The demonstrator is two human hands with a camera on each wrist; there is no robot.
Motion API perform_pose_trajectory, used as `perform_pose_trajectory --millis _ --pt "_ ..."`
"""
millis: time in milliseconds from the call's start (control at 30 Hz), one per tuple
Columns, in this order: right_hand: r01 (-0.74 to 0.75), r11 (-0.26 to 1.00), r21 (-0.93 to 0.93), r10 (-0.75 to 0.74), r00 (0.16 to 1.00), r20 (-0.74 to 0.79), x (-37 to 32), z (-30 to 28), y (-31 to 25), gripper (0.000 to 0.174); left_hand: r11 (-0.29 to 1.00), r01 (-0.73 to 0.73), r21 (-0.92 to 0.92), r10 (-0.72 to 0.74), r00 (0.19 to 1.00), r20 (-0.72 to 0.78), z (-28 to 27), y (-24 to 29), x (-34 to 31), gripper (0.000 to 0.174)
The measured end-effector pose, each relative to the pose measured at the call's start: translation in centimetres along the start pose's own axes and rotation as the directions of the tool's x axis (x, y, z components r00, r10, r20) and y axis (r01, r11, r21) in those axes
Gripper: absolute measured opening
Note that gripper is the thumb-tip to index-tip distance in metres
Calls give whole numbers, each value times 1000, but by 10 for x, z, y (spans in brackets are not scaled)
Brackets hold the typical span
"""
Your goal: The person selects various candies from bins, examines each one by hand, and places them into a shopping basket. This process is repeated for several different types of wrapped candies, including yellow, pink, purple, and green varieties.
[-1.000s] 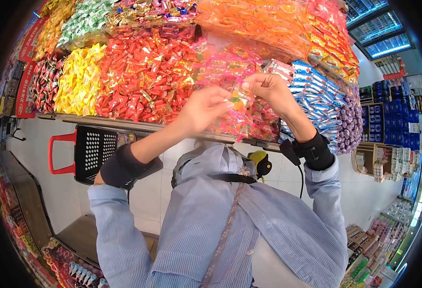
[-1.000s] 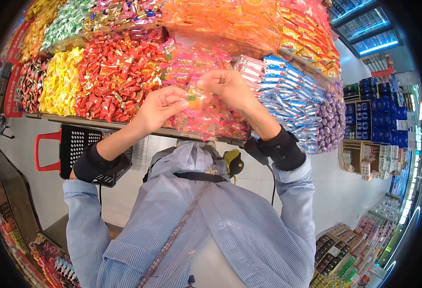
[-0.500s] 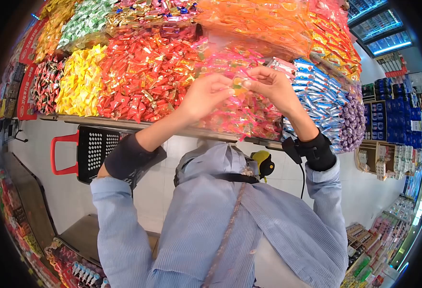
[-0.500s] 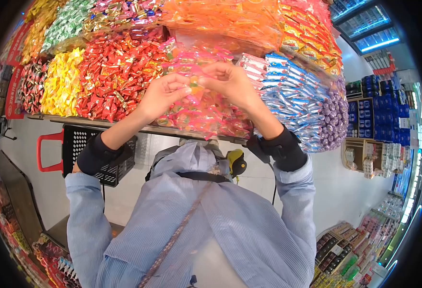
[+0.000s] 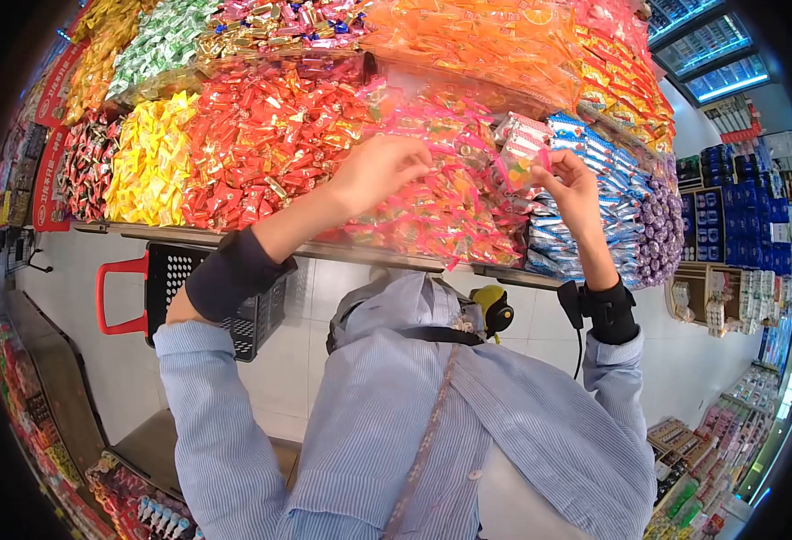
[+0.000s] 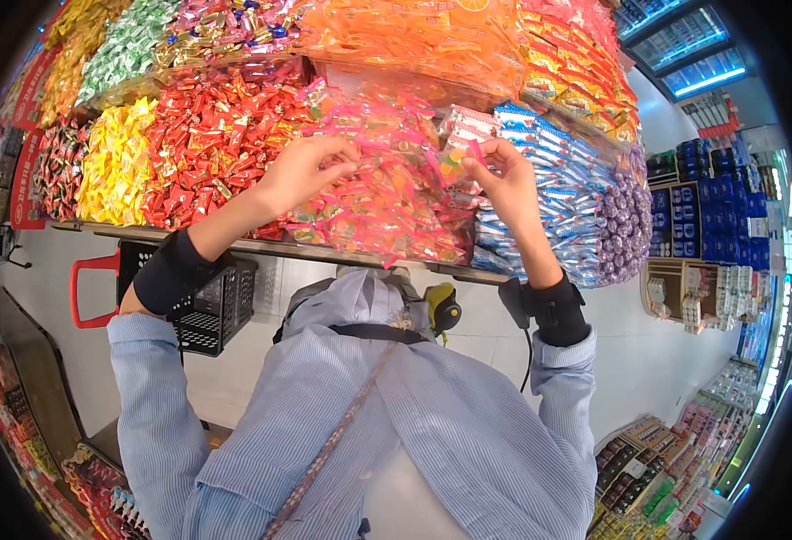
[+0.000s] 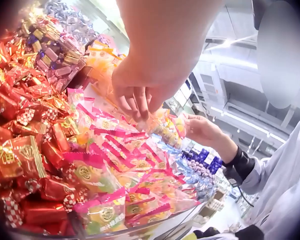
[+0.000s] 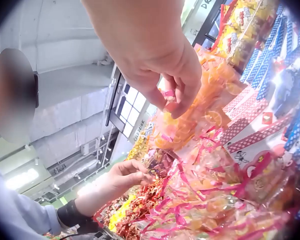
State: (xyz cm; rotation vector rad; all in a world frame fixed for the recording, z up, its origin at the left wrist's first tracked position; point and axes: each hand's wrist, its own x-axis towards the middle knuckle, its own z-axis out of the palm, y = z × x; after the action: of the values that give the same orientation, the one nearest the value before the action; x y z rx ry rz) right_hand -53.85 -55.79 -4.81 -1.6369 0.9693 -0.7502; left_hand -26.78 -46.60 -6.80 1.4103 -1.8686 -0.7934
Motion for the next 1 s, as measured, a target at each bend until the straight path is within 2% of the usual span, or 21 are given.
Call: perform_pose_trajectory --millis 67,167,267,367,467,500,600,633,800,833,933,1000 --pt "13 1000 -21 -14 1000 -25 -7 1 4 8 933 -201 299 201 979 29 6 6 3 14" --pt "18 999 -30 -20 999 -42 -16 2 4 9 797 -361 485 327 932 155 20 11 11 13" --pt "5 998 -67 -8 999 -38 -21 3 8 9 664 -416 621 358 906 225 36 5 21 13" --pt "25 998 -65 -28 999 -40 -26 6 12 9 631 -470 617 443 871 211 44 -12 31 14" --pt "40 996 -79 -44 998 -53 -31 11 10 9 814 -250 524 228 968 108 38 -12 43 14" --pt "48 994 -97 -53 997 -56 -32 12 10 9 828 -253 500 274 961 33 34 -15 48 14" --pt "98 971 -219 -114 991 -63 -33 19 9 12 868 -36 495 -3 997 78 26 -22 60 15" --pt "115 961 -253 -133 990 -53 -35 24 7 12 883 -65 465 42 997 60 25 -24 60 16" --pt "226 899 -376 -225 973 46 -42 60 -11 16 851 -94 517 66 995 72 26 -23 58 16" --pt "247 848 -468 -225 969 104 -39 63 -2 19 849 -92 520 65 995 70 25 -22 57 16" --pt "409 653 -638 -397 902 172 -33 69 -6 20 858 -75 509 46 997 69 23 -21 55 17" --pt "402 644 -652 -384 906 179 -28 66 0 21 859 -49 510 13 997 75 20 -21 53 17"
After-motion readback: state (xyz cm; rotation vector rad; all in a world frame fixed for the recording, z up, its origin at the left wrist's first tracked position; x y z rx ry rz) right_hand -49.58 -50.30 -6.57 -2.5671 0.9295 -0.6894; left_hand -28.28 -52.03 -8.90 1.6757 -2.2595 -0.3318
